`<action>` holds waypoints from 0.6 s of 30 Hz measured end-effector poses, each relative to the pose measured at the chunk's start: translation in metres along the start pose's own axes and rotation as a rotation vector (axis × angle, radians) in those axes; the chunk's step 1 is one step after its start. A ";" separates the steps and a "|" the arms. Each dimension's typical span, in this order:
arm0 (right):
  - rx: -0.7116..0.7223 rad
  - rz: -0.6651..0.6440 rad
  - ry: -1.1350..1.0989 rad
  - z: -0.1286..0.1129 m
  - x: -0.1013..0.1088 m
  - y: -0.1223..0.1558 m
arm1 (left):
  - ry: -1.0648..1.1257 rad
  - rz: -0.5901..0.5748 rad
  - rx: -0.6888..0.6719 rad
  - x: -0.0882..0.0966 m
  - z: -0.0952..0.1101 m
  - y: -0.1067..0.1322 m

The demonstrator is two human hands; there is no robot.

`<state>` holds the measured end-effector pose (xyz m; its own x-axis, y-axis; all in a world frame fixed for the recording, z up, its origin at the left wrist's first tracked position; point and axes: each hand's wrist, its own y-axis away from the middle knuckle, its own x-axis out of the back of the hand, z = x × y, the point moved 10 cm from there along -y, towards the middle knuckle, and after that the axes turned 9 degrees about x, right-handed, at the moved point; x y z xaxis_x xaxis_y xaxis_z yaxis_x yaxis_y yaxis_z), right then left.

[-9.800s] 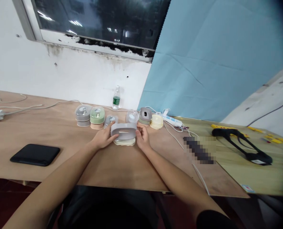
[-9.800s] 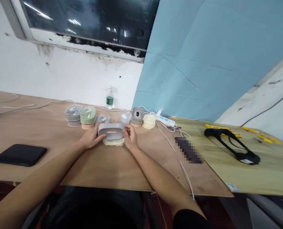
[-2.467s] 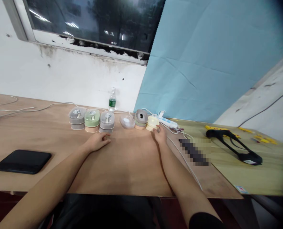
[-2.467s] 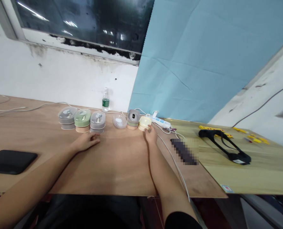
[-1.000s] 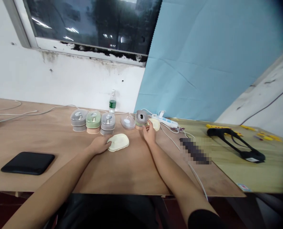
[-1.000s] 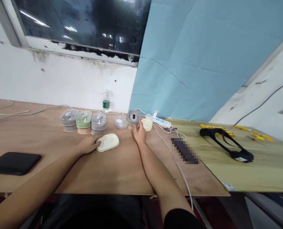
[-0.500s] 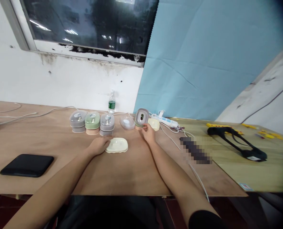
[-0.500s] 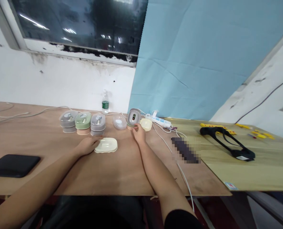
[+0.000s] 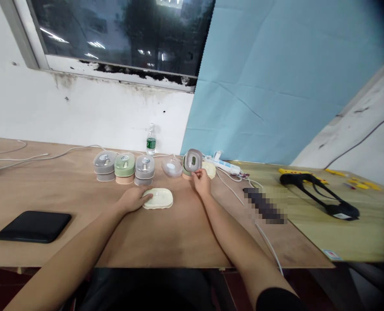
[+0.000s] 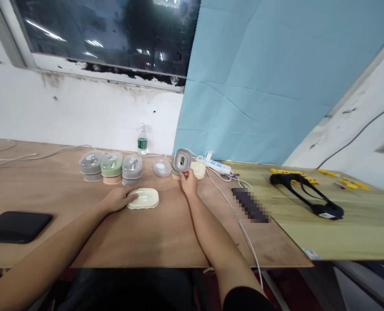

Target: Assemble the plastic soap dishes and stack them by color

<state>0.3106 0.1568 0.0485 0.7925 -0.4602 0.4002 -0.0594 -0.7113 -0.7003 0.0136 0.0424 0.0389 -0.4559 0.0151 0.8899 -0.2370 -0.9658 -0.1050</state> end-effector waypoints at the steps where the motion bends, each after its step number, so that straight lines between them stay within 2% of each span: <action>1: 0.002 0.009 -0.003 -0.003 0.002 0.000 | 0.004 0.002 -0.002 0.000 0.000 0.000; 7: 0.027 0.092 -0.023 -0.027 0.017 0.000 | 0.031 0.008 -0.001 0.001 -0.001 0.000; 11: 0.103 0.082 0.011 -0.050 0.015 0.009 | 0.056 0.050 -0.014 0.004 -0.002 -0.001; 14: 0.288 -0.023 0.006 -0.082 0.001 0.021 | 0.093 0.128 -0.007 0.012 -0.004 -0.001; 18: 0.515 -0.246 -0.119 -0.129 -0.024 0.043 | 0.139 0.215 0.019 0.022 -0.007 0.000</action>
<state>0.2107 0.0685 0.0847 0.8099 -0.2303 0.5395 0.4145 -0.4261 -0.8041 -0.0028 0.0446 0.0554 -0.6082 -0.1566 0.7782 -0.1063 -0.9555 -0.2753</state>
